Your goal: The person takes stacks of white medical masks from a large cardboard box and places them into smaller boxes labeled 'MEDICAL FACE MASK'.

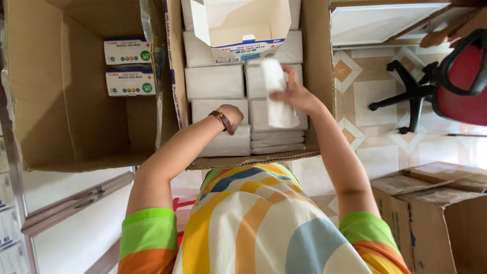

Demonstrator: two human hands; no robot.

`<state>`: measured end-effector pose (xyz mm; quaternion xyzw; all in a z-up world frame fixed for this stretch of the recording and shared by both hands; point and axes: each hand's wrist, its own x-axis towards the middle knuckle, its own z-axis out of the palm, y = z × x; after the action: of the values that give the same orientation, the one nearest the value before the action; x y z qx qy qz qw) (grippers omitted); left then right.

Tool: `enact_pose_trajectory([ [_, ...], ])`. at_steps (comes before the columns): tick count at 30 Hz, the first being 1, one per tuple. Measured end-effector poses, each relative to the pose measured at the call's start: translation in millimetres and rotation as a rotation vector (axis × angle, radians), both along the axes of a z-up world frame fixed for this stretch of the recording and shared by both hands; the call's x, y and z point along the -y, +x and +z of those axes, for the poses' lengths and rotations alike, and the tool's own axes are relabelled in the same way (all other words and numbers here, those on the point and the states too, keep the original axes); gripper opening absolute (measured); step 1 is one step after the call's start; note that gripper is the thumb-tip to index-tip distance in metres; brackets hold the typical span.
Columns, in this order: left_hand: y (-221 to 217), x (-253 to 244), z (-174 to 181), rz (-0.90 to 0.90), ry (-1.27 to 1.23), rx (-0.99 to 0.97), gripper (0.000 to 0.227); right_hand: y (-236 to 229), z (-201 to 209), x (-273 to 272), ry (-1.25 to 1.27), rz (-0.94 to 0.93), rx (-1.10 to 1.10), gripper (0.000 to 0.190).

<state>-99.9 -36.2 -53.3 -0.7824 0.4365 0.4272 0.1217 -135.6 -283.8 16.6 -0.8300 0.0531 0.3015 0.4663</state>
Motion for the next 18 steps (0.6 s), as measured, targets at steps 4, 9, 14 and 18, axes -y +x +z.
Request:
enact_pose_trajectory([
  [4, 10, -4, 29, 0.034, 0.037, -0.159, 0.049, -3, 23, -2, 0.500, -0.305, 0.195, 0.091],
  [9, 60, -30, 45, 0.490, -0.456, -0.346, 0.062, -8, 48, 6, 0.611, -0.591, 0.318, 0.087],
  [14, 79, -25, 98, 0.945, -0.941, -0.358, 0.071, -10, 49, 5, 0.549, -0.687, 0.565, 0.088],
  [18, 50, 3, 113, 1.069, -1.125, -0.366, 0.076, -14, 70, -25, 0.392, -0.586, 0.510, 0.088],
])
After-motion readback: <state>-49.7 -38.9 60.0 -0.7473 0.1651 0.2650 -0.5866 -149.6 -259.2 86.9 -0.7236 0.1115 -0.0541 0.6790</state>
